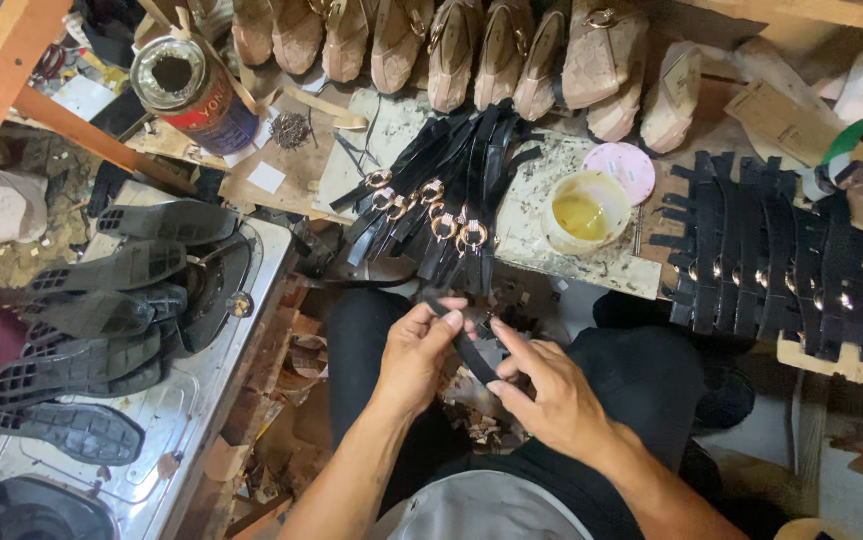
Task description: The person sits on the floor at a workbench and attaches metal rings to black strap pieces, pressing and folding the strap ends around the hardware. Finished straps are placed on a growing stack on the bench beside a cup of liquid and a tin.
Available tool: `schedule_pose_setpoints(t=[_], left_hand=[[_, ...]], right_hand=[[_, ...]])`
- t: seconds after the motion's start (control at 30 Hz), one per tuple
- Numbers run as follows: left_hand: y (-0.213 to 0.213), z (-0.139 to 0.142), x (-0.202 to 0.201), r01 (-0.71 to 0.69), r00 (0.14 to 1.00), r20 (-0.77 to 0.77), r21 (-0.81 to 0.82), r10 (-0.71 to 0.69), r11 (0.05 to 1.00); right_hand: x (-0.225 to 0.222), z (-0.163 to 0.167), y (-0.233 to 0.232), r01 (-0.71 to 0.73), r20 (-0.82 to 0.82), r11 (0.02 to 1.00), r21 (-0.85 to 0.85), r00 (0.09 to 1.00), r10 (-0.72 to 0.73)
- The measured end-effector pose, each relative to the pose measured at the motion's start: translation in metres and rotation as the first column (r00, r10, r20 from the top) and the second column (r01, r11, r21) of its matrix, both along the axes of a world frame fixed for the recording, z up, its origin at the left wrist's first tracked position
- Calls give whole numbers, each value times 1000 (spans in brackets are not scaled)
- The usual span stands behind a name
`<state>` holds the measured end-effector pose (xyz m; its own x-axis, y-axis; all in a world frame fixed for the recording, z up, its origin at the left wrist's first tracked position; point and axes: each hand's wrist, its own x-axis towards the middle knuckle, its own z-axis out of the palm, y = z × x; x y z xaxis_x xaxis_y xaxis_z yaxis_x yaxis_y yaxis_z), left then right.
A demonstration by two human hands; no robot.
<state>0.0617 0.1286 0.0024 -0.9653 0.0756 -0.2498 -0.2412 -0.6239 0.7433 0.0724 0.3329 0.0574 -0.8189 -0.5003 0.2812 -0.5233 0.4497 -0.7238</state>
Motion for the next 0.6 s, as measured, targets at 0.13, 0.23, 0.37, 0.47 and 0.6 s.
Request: schedule_pose_setpoints(t=[0.13,0.23,0.37,0.47,0.6], left_hand=[[-4,-2,10,4,990,142,-109,12,994],[6,-1,17,-2,996,83,-204,19,979],[25,-1,25,28,998,55,-86,-23,996],[36,4,21,29,999,33,-68,-26,997],[42,20,7,64,996,70,-43,-61,997]], right_hand=[[-24,20,20,216,-204,971,105,960,-192],[-63,33,45,374,-449,901,219,858,-248],[-96,42,62,446,-524,811,379,826,-209],[-106,53,70,368,-394,895,251,883,-253],[-89,62,61,231,-320,970,81,928,-194]])
